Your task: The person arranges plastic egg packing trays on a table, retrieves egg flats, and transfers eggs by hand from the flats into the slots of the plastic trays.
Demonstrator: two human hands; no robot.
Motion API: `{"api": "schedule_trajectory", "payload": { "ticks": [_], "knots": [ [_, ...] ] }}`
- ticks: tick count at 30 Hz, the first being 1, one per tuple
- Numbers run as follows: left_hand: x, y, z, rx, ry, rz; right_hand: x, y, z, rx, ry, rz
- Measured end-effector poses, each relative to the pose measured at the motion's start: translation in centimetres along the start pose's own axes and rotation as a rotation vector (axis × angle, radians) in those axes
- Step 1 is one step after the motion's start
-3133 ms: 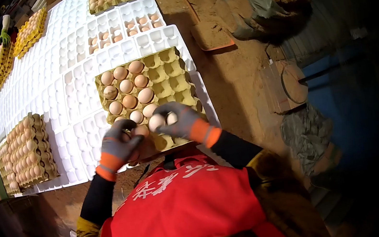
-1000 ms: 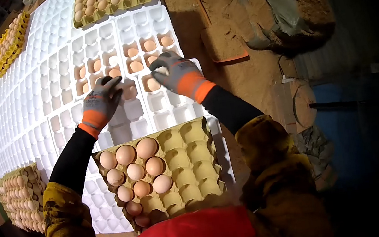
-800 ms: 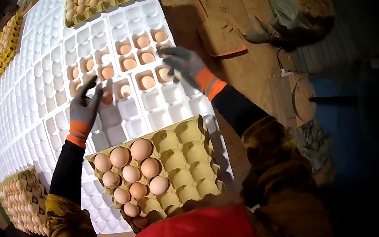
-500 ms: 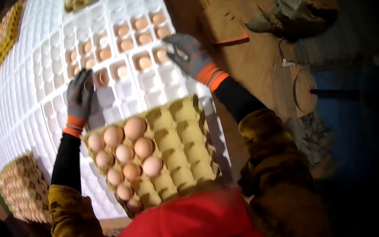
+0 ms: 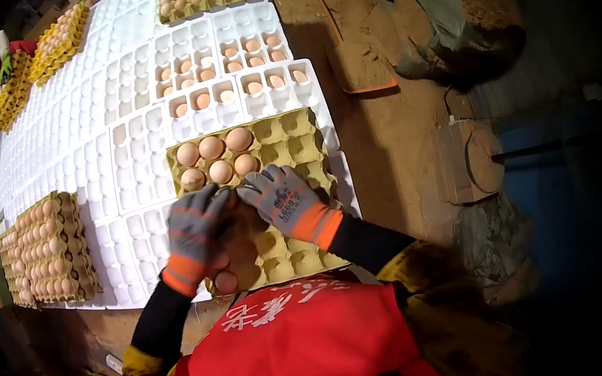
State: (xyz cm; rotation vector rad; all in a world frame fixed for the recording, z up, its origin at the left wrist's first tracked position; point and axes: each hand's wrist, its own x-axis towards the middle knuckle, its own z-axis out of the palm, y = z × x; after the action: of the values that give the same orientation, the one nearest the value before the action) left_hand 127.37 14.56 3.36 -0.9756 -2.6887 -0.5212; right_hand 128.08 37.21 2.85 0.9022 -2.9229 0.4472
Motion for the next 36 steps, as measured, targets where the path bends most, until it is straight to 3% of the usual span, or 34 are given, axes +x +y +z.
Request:
{"api": "schedule_trajectory", "payload": {
  "ticks": [2, 3, 4, 5, 6, 7, 8, 9, 10, 12, 14, 15, 18, 20, 21, 22, 23, 24, 25, 26, 27, 28, 29, 30, 32, 34, 35, 36],
  "knots": [
    [0.1, 0.5, 3.0, 0.069, -0.127, -0.059, 0.3, 0.7, 1.3, 0.122, 0.066, 0.03],
    [0.5, 0.9, 2.2, -0.013, -0.083, -0.06, 0.1, 0.7, 1.0, 0.363, 0.223, 0.052],
    [0.0, -0.4, 4.0, -0.033, -0.126, -0.081, -0.5, 1.5, 1.1, 0.595, 0.211, 0.187],
    [-0.4, -0.4, 3.3, -0.094, -0.02, -0.087, -0.9, 1.9, 1.0, 1.05, 0.264, 0.363],
    [-0.9, -1.2, 3.6, -0.216, 0.083, -0.158, -0.9, 3.9, 0.4, 1.385, 0.149, 0.621],
    [-0.7, -0.4, 1.6, -0.471, 0.139, -0.319, -0.7, 3.3, -0.8, 1.871, 0.322, 0.559],
    [-0.4, 0.1, -0.3, -0.877, 0.242, -0.479, -0.6, 4.3, 0.0, 1.983, 0.384, 0.589],
    [-0.5, -0.7, 0.5, -1.209, 0.337, -0.632, -0.3, 5.5, 0.1, 1.751, 0.276, 0.546],
    [-0.3, -1.9, -0.2, -1.444, 0.308, -0.534, 0.2, 5.9, -0.1, 1.506, 0.198, 0.503],
    [1.9, -1.5, -0.4, -1.242, 0.17, -0.695, 2.2, 4.1, -0.6, 0.558, 0.179, 0.231],
    [3.9, -0.2, 0.4, -0.278, 0.154, -0.236, 3.5, 2.1, -1.5, 0.135, 0.068, 0.152],
    [4.9, -0.8, 3.2, 0.042, -0.094, -0.189, 3.9, 2.0, -0.6, 0.019, 0.029, 0.177],
    [5.8, -0.4, 6.3, 0.226, -0.245, -0.137, 4.4, 3.3, 1.6, -0.058, 0.054, 0.178],
    [5.8, -0.8, 4.4, -0.118, 0.189, -0.04, 4.3, 2.9, -0.7, 0.323, 0.037, 0.318],
    [6.7, -1.1, 4.9, 0.148, -0.234, -0.284, 3.4, 5.6, 2.1, 0.427, 0.282, 0.181],
    [5.3, -2.6, 3.2, -0.175, -0.121, -0.292, 3.1, 5.7, 0.9, 0.75, 0.254, 0.31],
    [3.8, -4.0, 1.4, -0.498, -0.015, -0.273, 2.8, 5.7, -2.6, 1.241, 0.037, 0.66],
    [3.5, -4.7, 1.7, -0.867, 0.067, -0.516, 2.1, 7.1, -2.1, 1.6, 0.23, 0.55],
    [3.0, -6.8, 0.5, -1.38, 0.001, -0.69, 1.9, 7.7, -3.5, 1.843, 0.217, 0.497],
    [3.2, -6.2, -2.2, -1.704, 0.0, -0.742, 2.2, 8.7, -3.8, 1.774, 0.178, 0.494],
    [3.4, -5.8, -2.8, -1.808, 0.112, -0.684, 2.6, 9.6, -4.0, 1.704, 0.14, 0.489],
    [4.0, -6.0, -3.7, -1.789, 0.093, -0.661, 3.9, 9.6, -4.8, 1.592, 0.076, 0.519],
    [4.7, -6.7, -3.3, -1.556, 0.037, -0.714, 5.2, 9.9, -4.2, 1.194, 0.151, 0.315],
    [5.5, -7.4, -2.6, -1.318, -0.012, -0.759, 6.2, 8.9, -4.6, 0.866, 0.083, 0.256],
    [7.4, -6.3, -1.0, -0.326, 0.069, -0.336, 7.9, 7.0, -4.9, 0.158, -0.013, 0.136],
    [9.4, -4.5, -0.8, 0.096, -0.202, -0.309, 8.7, 5.8, -3.1, -0.227, -0.122, 0.079],
    [10.2, -4.2, -0.2, 0.213, -0.351, -0.313, 9.5, 5.5, -2.7, -0.187, -0.239, 0.152],
    [10.5, -4.4, 0.8, 0.313, -0.341, -0.279, 9.4, 6.1, -3.0, 0.002, -0.178, 0.19]
  ]
}}
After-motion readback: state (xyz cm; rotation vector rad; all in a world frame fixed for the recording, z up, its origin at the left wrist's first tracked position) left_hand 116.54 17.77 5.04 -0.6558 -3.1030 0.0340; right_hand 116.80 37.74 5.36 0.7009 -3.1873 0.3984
